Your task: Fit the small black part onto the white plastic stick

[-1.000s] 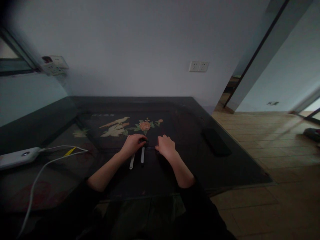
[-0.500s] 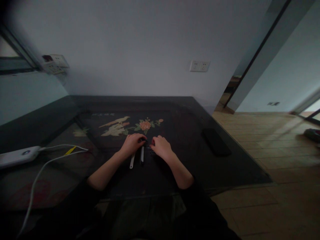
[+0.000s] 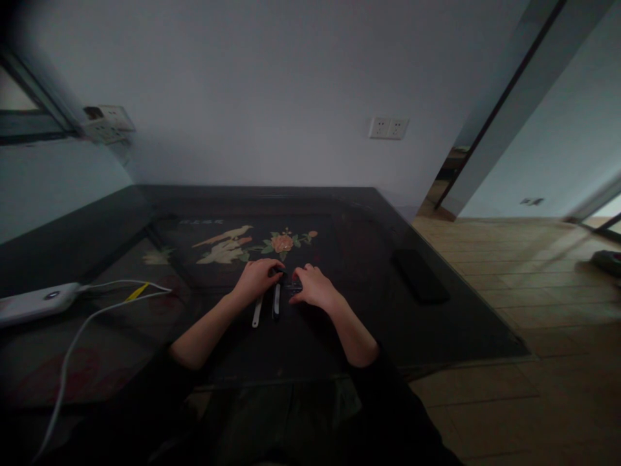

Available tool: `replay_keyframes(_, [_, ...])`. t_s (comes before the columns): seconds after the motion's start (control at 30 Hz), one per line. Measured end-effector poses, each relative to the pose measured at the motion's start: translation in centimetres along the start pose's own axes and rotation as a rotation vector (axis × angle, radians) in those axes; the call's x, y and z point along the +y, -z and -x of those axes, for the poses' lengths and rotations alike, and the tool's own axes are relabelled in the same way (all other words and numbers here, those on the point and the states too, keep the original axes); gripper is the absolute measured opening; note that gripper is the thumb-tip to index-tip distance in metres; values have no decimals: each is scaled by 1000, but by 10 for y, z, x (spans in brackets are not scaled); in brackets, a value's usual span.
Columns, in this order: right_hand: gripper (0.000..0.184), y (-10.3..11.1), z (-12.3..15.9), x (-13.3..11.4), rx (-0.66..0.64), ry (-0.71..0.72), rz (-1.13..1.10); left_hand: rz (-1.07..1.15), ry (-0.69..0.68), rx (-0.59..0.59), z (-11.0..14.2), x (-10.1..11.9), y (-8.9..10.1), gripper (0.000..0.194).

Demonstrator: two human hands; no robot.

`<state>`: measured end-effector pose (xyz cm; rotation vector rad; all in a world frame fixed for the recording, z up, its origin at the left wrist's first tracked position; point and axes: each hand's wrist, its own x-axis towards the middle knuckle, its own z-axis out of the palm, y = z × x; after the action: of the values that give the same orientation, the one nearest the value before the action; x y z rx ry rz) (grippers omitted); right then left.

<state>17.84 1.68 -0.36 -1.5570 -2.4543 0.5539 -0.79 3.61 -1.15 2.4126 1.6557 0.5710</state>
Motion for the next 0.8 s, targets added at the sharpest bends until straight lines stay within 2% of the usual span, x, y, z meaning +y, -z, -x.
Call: replay_keyframes(0.8, [52, 4, 2, -6, -2, -4, -24, 2, -9, 28, 1, 3, -3, 18])
